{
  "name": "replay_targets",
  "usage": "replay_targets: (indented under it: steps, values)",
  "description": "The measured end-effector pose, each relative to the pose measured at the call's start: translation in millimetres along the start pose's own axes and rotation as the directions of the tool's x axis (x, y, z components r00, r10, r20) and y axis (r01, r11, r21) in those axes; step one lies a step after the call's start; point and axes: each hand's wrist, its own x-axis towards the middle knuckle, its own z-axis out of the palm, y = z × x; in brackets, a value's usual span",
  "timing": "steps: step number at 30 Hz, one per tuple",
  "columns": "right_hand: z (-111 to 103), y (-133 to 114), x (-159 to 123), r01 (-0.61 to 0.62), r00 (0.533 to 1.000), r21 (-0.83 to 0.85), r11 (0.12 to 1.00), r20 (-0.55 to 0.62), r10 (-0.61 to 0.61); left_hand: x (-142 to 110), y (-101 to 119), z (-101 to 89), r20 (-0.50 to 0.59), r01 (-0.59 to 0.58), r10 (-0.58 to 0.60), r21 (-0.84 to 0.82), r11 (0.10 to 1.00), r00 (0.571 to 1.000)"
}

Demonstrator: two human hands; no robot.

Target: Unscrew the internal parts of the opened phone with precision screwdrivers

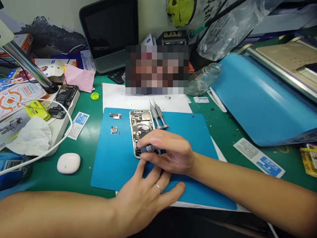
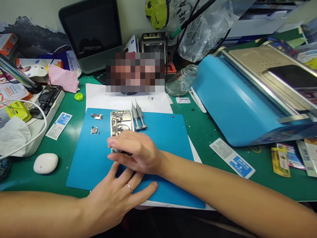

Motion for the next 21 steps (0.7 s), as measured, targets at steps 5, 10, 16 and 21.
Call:
replay_targets:
  steps: [5, 10, 16, 21]
  values:
    - [-1.4, -2.9, 6.3, 0.091, 0.995, -0.13, 0.987, -0.019, -0.094, -0.9, 1.0, 2.8, -0.001, 0.014, -0.014, 0.002, 1.0, 1.0]
    - [-0.7, -3.9, 7.3, 0.094, 0.995, -0.115, 0.989, -0.016, -0.096, -0.2, 1.1, 2.5, -0.018, 0.011, -0.011, 0.001, 1.0, 1.0]
    - [1.3, -2.6, 6.5, 0.095, 0.994, -0.096, 0.991, -0.035, -0.099, -1.4, 0.8, 3.2, -0.041, 0.005, -0.005, -0.003, 1.0, 0.999]
    - [0.4, -2.1, 6.8, 0.113, 0.993, -0.126, 0.986, -0.016, -0.116, -1.2, 0.7, 3.2, -0.008, 0.009, -0.009, -0.007, 1.0, 1.0]
